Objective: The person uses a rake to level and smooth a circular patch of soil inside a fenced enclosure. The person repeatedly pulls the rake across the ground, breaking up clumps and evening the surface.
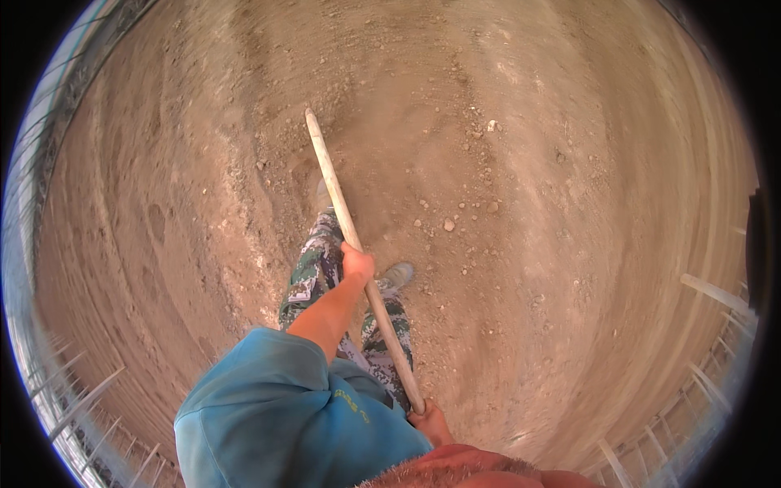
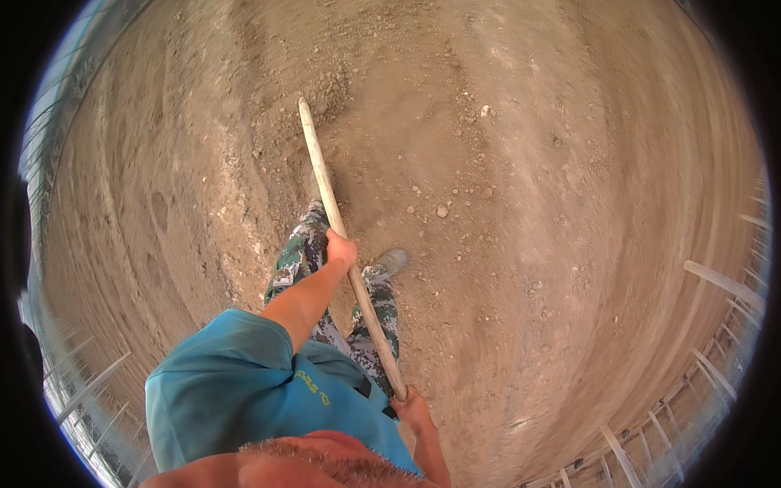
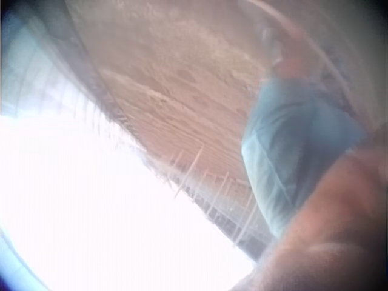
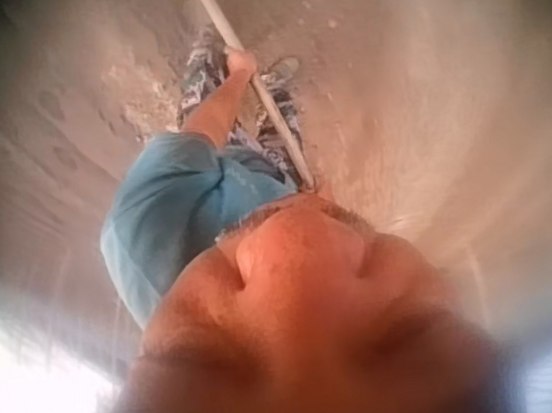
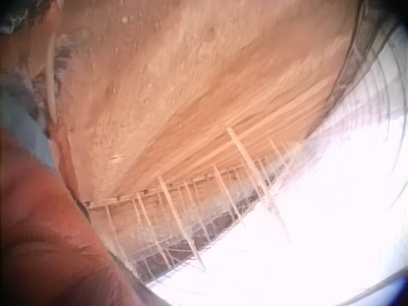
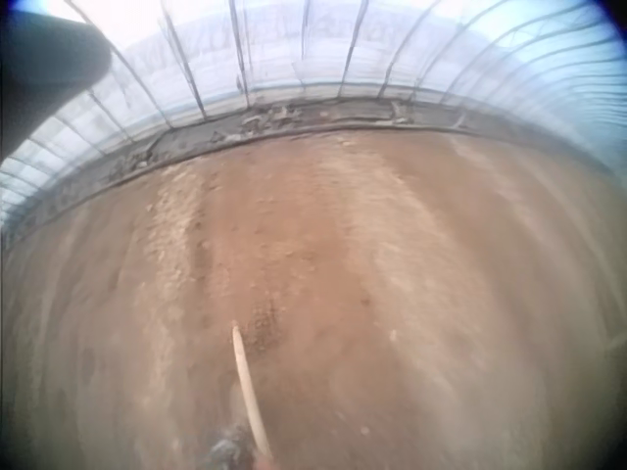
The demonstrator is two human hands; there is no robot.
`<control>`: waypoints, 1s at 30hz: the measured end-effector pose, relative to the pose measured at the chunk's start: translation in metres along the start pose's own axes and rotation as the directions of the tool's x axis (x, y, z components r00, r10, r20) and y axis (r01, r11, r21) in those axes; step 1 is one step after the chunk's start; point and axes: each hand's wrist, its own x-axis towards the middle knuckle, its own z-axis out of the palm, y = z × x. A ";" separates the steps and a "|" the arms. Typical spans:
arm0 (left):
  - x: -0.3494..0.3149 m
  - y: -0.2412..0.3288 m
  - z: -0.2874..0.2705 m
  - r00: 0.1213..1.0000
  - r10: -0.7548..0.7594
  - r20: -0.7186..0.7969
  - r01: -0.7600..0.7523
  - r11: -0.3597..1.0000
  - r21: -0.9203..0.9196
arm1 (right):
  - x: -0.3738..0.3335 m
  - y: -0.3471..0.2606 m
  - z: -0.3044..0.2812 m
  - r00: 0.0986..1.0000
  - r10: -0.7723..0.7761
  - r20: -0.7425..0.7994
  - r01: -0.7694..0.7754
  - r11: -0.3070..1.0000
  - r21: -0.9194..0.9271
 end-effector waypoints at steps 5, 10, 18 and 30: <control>-0.096 -0.152 0.095 0.985 -0.149 0.091 0.156 0.985 -0.077 | -0.069 0.121 -0.036 0.955 0.250 -0.161 -0.286 0.919 -0.270; -0.133 -0.230 0.162 0.974 -0.183 0.135 0.185 0.983 -0.005 | -0.106 0.164 -0.065 0.959 0.262 -0.110 -0.284 0.856 -0.432; 0.072 0.042 0.056 1.000 0.006 -0.010 -0.005 0.997 0.071 | 0.063 -0.066 -0.077 0.984 0.116 -0.137 -0.160 0.915 -0.370; 0.267 0.492 -0.170 0.932 0.341 -0.119 -0.361 0.896 -0.257 | 0.210 -0.773 -0.173 0.802 -0.594 -0.066 0.587 0.803 -0.106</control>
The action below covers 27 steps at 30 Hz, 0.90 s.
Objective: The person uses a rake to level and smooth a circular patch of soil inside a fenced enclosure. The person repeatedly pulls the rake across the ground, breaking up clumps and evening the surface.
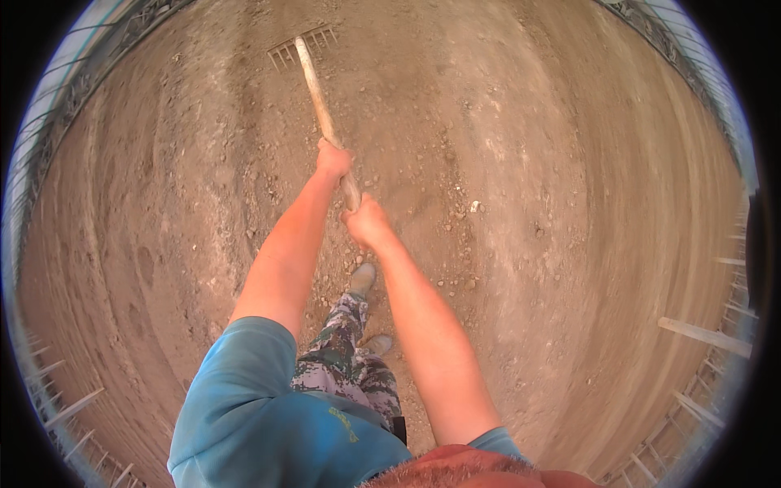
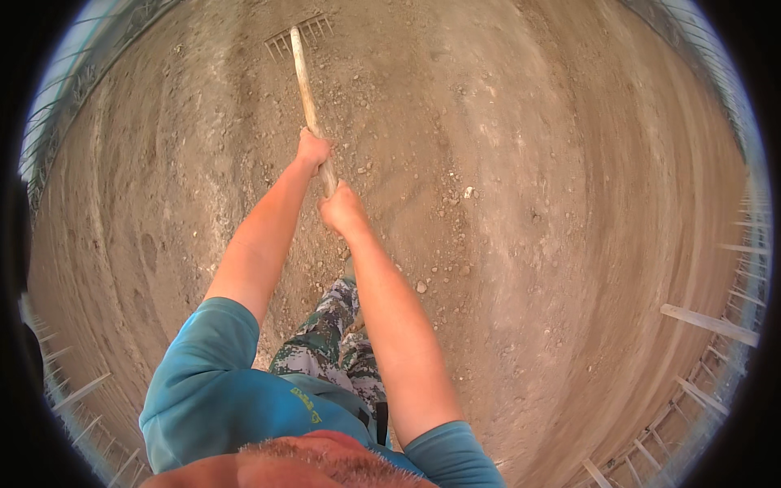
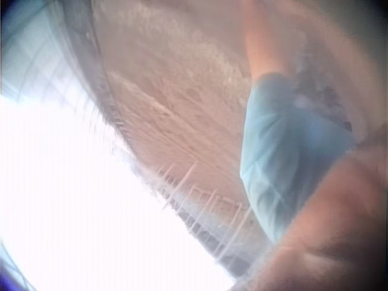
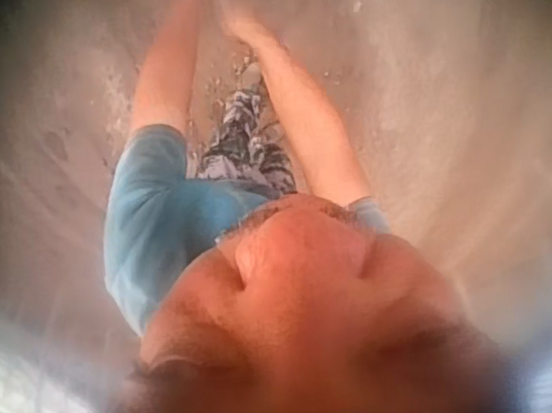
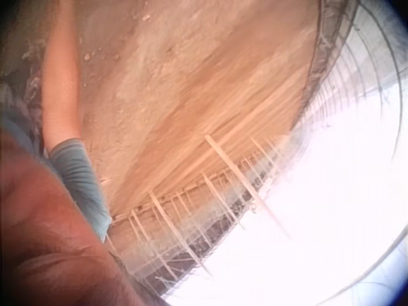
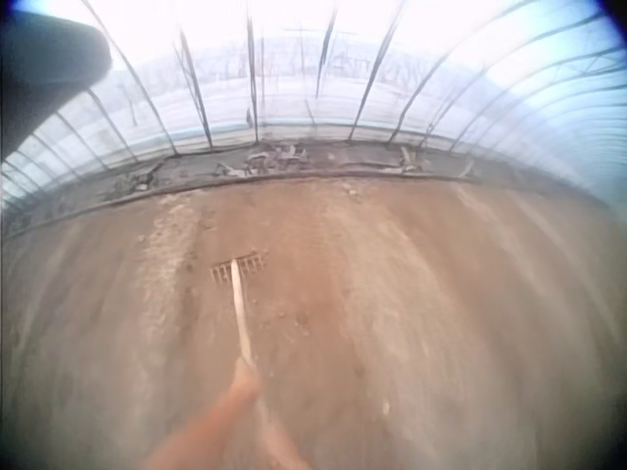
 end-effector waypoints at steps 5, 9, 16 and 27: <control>-0.020 -0.005 0.001 0.999 -0.052 0.017 0.050 0.996 0.076 | -0.001 0.020 0.013 0.999 0.042 0.026 -0.041 0.999 -0.022; -0.085 -0.063 0.021 0.986 -0.166 -0.006 0.163 0.959 0.230 | -0.101 0.145 0.054 0.993 -0.061 -0.105 0.047 0.990 -0.136; -0.195 -0.164 0.084 0.961 -0.276 0.027 0.258 0.925 0.279 | -0.300 0.289 0.034 0.953 0.299 0.054 -0.287 0.944 -0.163; -0.520 -0.375 0.236 0.928 -0.371 0.043 0.333 0.873 0.356 | -0.676 0.592 0.010 0.827 0.562 -0.020 -0.562 0.823 -0.080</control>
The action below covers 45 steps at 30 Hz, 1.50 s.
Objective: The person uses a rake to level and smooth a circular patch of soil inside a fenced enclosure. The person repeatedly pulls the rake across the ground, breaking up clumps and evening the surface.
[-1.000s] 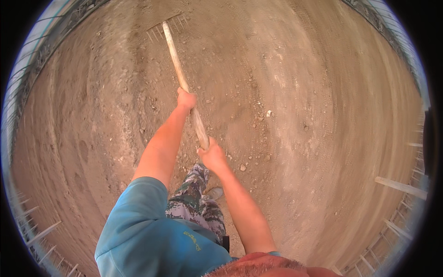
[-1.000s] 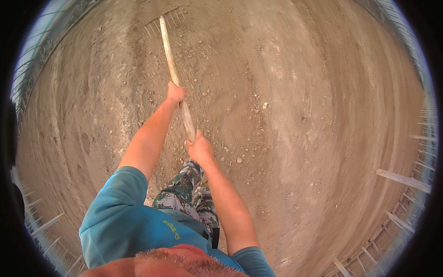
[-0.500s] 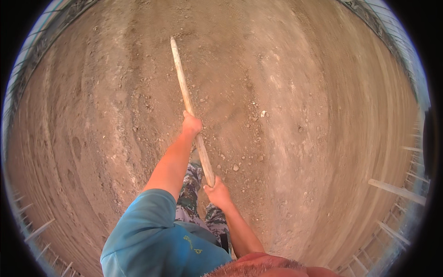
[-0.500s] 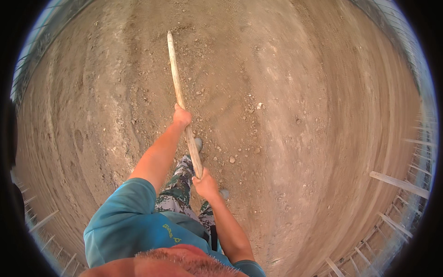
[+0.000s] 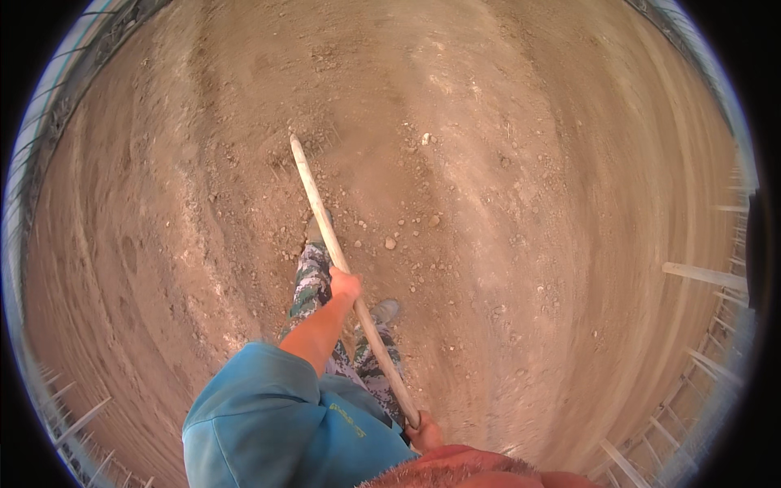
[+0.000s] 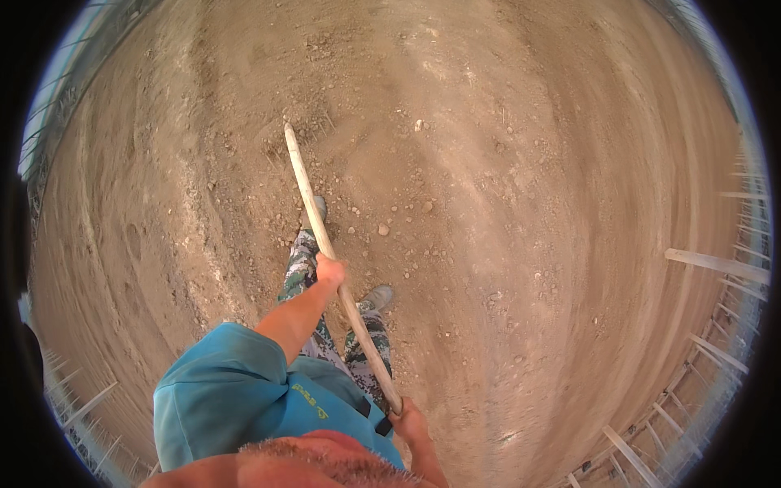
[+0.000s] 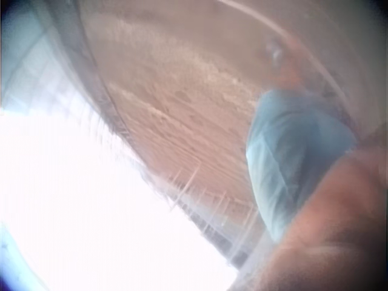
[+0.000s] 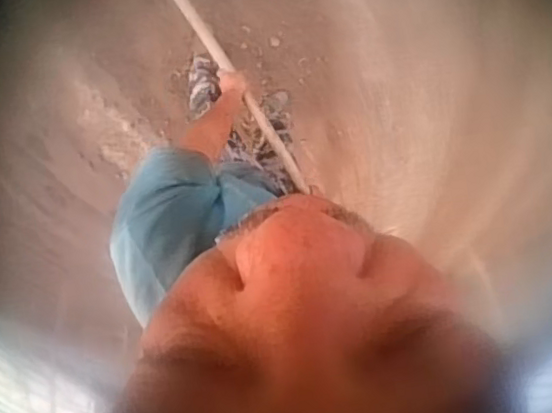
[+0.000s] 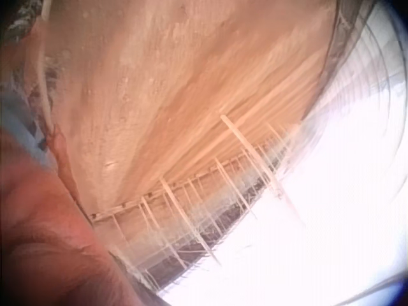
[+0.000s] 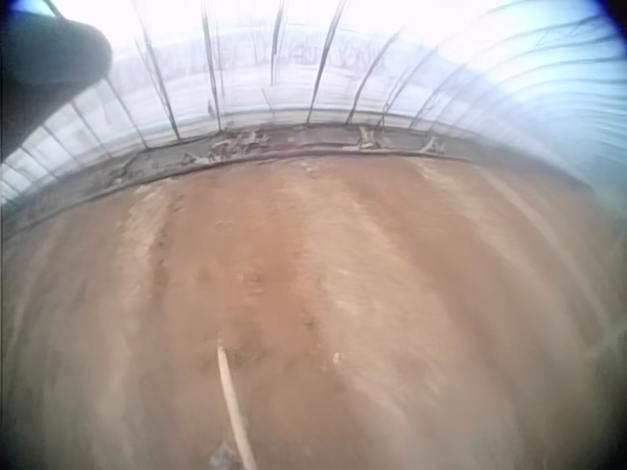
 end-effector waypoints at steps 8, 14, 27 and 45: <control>-0.192 -0.211 0.146 0.883 -0.265 0.387 0.401 0.855 -0.330 | -0.118 0.287 0.027 0.959 0.282 -0.013 -0.278 0.935 -0.220; -0.169 -0.174 0.141 0.905 -0.284 0.317 0.374 0.887 -0.270 | -0.094 0.200 -0.001 0.908 0.419 0.022 -0.393 0.868 -0.303; 0.175 0.402 -0.106 0.938 0.324 -0.127 -0.345 0.825 -0.447 | 0.251 -0.452 -0.205 0.825 -0.512 -0.239 0.528 0.849 0.006; 0.175 0.416 -0.085 0.976 0.218 0.012 -0.214 0.967 -0.139 | 0.240 -0.479 -0.209 0.919 -0.379 -0.110 0.378 0.925 -0.030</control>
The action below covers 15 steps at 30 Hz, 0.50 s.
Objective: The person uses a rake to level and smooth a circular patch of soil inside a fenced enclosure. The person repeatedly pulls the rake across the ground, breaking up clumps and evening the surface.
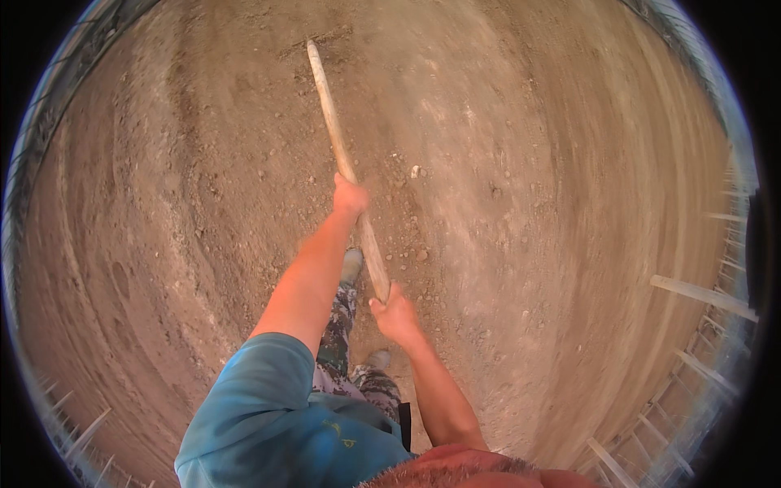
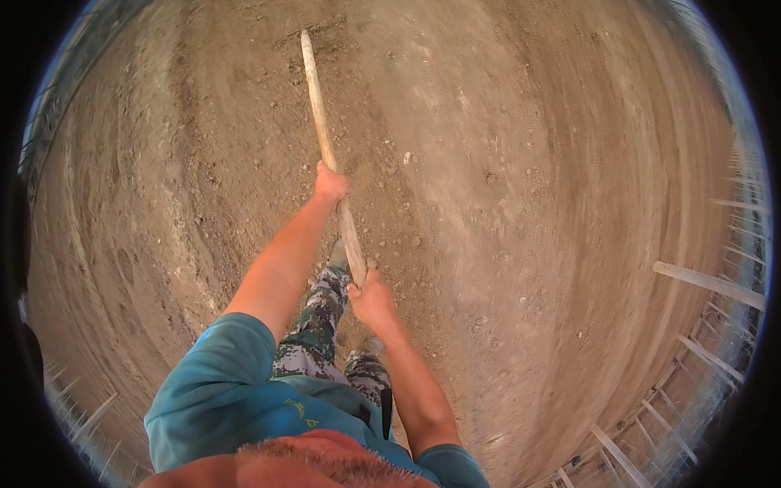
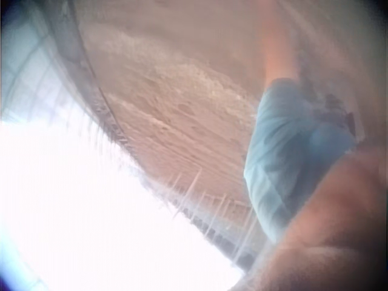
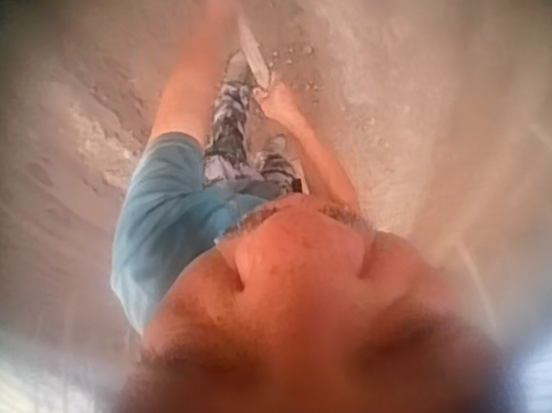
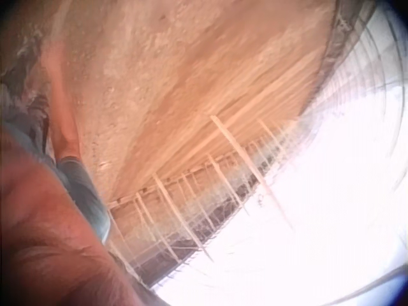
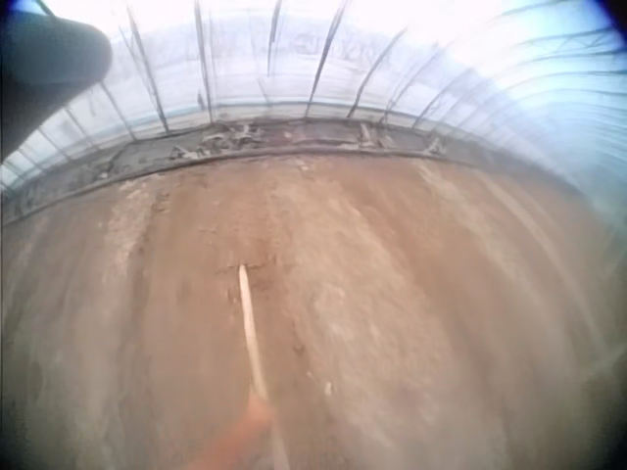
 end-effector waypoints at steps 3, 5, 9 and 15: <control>-0.033 -0.049 0.016 1.000 -0.025 -0.001 0.025 0.996 0.083 | -0.071 0.068 0.022 0.989 0.127 0.076 -0.129 0.992 0.019; -0.079 -0.062 0.044 0.997 -0.076 0.005 0.074 0.982 0.175 | -0.124 0.125 0.036 0.985 0.162 0.065 -0.165 0.985 0.053; -0.124 -0.154 0.082 0.998 -0.062 0.014 0.059 0.979 0.193 | -0.232 0.232 0.075 0.980 0.185 0.066 -0.193 0.973 0.129; -0.264 -0.376 0.166 0.999 -0.047 -0.001 0.046 0.972 0.231 | -0.396 0.438 0.154 0.972 0.203 0.115 -0.225 0.948 0.224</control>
